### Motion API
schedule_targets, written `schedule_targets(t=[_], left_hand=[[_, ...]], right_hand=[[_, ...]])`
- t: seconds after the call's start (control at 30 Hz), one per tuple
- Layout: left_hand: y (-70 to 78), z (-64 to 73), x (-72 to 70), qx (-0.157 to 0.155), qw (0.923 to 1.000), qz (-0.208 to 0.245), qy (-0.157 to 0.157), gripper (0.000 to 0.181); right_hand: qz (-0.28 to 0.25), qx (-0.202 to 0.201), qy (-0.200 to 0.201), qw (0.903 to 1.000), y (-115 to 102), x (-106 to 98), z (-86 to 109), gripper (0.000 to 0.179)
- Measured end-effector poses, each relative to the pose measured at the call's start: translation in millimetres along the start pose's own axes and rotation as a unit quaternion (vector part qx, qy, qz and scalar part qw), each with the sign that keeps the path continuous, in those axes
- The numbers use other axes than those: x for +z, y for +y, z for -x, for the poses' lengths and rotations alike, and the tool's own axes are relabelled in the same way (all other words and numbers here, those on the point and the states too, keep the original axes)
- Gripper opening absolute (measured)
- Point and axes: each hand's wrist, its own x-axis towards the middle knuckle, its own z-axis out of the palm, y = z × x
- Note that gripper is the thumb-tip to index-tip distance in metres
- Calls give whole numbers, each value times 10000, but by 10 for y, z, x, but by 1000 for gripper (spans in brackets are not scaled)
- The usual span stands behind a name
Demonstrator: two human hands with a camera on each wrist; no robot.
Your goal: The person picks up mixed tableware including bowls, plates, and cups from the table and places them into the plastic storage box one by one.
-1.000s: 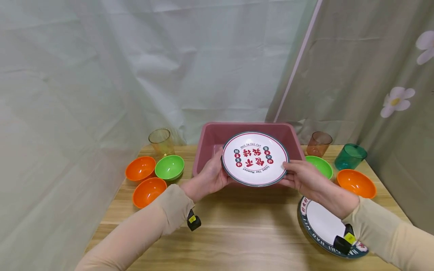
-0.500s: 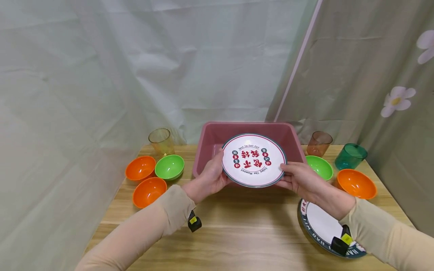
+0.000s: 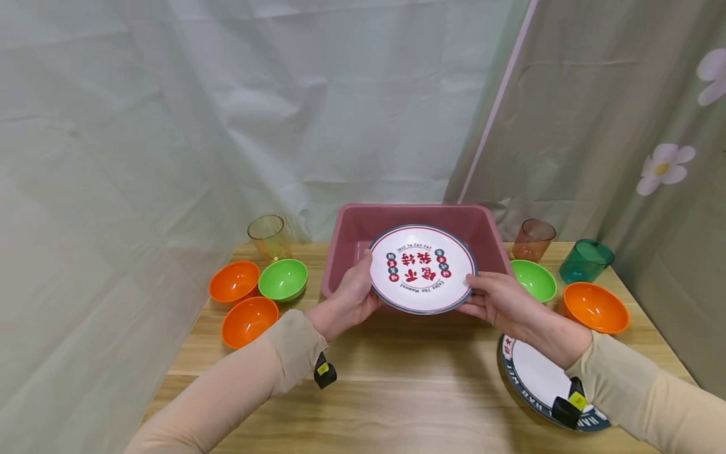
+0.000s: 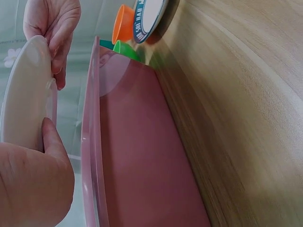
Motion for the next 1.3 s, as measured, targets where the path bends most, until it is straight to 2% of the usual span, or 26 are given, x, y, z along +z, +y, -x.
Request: schedule_targets(t=[0.13,0.37,0.47,0.53,0.63,0.7,0.8,0.9,1.0,1.03,1.17,1.3], left_hand=[[18,-2,-3,-31,9999,34,102,51],[70,-26,-7,10,10000,-16,30,50],[108,-55,-18,27,9999,-60,147,51],[135,-85,-26,34,9997,-73,220,52],[180,-138,-33,14,9995,-155,264,53],[209,-180,-23,24,9996,-173,242,53],[246,-249,23,29,9996,-215,191,53],[279,-326,92,36,9994,-330,105,53],[289,-420,188,4,9986,-523,-68,53],[290,-449,225,-27,9981,-597,-118,53],[274,-564,394,-220,9960,-825,-262,54],[239,-674,565,-368,9927,-1122,-265,55]], right_hand=[[183,-51,-61,9998,-6,-9,-4,51],[708,-260,65,9971,-51,-62,26,51],[1271,-408,180,9909,-93,-115,90,58],[1879,-557,229,9803,-119,-162,147,64],[2926,-841,286,9521,-145,-224,237,72],[3549,-1090,270,9281,-154,-252,297,76],[4328,-1493,168,8889,-159,-256,387,85],[5051,-1913,116,8415,-153,-222,471,91],[5648,-2046,197,7992,-132,-183,560,94],[5809,-2034,237,7878,-120,-173,589,95],[6212,-1936,285,7588,-39,-142,681,96],[6383,-1944,328,7441,54,-131,742,96]])
